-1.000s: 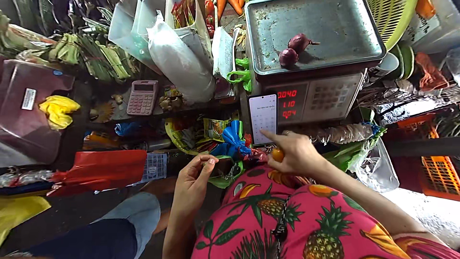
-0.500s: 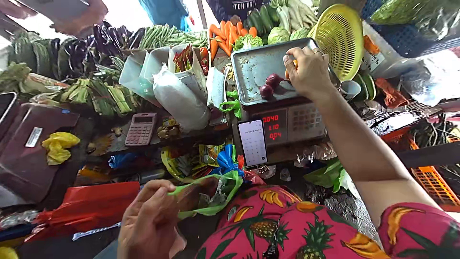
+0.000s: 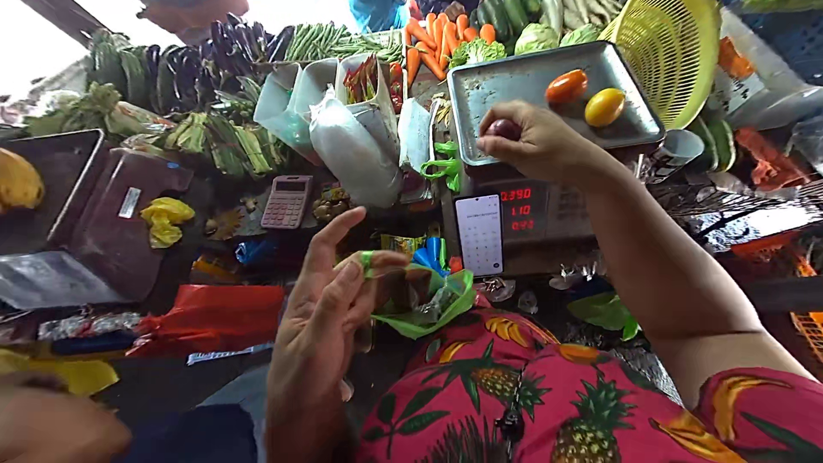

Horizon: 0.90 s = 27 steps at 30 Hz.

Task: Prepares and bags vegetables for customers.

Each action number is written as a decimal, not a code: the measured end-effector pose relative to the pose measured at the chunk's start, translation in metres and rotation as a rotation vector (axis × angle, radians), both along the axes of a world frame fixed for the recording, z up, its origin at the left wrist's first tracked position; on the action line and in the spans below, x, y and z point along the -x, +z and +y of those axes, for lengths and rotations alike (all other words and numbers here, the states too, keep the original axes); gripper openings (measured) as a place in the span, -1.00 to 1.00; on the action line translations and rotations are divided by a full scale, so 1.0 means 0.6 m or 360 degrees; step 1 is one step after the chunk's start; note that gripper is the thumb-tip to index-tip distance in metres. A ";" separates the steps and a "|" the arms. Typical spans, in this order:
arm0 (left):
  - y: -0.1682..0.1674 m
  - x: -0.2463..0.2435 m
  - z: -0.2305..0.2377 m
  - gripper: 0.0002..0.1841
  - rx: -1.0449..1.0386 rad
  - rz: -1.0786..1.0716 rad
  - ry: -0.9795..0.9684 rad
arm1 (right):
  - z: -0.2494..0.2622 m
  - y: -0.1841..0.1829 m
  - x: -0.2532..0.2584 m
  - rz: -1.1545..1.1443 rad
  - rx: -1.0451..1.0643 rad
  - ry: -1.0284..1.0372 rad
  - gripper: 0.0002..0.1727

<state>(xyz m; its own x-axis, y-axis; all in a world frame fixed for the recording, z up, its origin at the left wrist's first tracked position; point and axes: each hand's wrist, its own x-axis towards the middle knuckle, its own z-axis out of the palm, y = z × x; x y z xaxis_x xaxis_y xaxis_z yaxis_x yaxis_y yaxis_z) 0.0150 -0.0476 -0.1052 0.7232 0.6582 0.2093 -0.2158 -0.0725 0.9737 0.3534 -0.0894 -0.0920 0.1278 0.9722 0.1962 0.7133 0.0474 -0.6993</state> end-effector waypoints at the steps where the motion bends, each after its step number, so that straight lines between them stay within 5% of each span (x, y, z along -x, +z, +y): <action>1: 0.003 -0.003 -0.001 -0.44 -0.0022 0.0014 -0.0039 | -0.009 0.000 0.033 0.0333 -0.0026 0.0349 -0.80; 4: 0.014 -0.013 -0.009 -0.41 -0.0095 0.0060 -0.0025 | -0.014 -0.033 0.147 0.0988 0.0307 0.1143 -0.80; 7: 0.018 -0.021 -0.013 -0.41 -0.0120 0.0005 0.0025 | 0.006 -0.059 0.221 0.0837 0.0460 0.1077 -0.78; 11: 0.018 -0.032 -0.009 -0.44 -0.0070 -0.0134 0.0018 | 0.000 -0.088 0.281 0.0477 0.0119 0.1032 -0.71; 16: 0.014 -0.029 0.001 -0.53 0.0094 -0.0218 0.0038 | -0.024 -0.095 0.268 0.0231 0.0256 0.1242 -0.31; 19: 0.016 -0.020 0.007 -0.59 0.0147 -0.0258 0.0028 | -0.054 -0.123 0.245 0.0329 0.0073 0.1266 -0.41; 22: 0.016 -0.004 0.014 -0.61 0.0147 -0.0276 -0.0058 | -0.102 -0.144 0.204 0.0616 -0.0463 0.0799 -0.59; 24: 0.014 0.011 0.019 -0.64 0.0131 -0.0237 -0.0081 | -0.142 -0.161 0.154 0.0615 -0.0816 0.0118 -0.68; 27: 0.007 0.014 0.022 -0.67 0.0072 -0.0234 0.0001 | -0.203 -0.202 0.050 0.0151 -0.0833 -0.1059 -0.37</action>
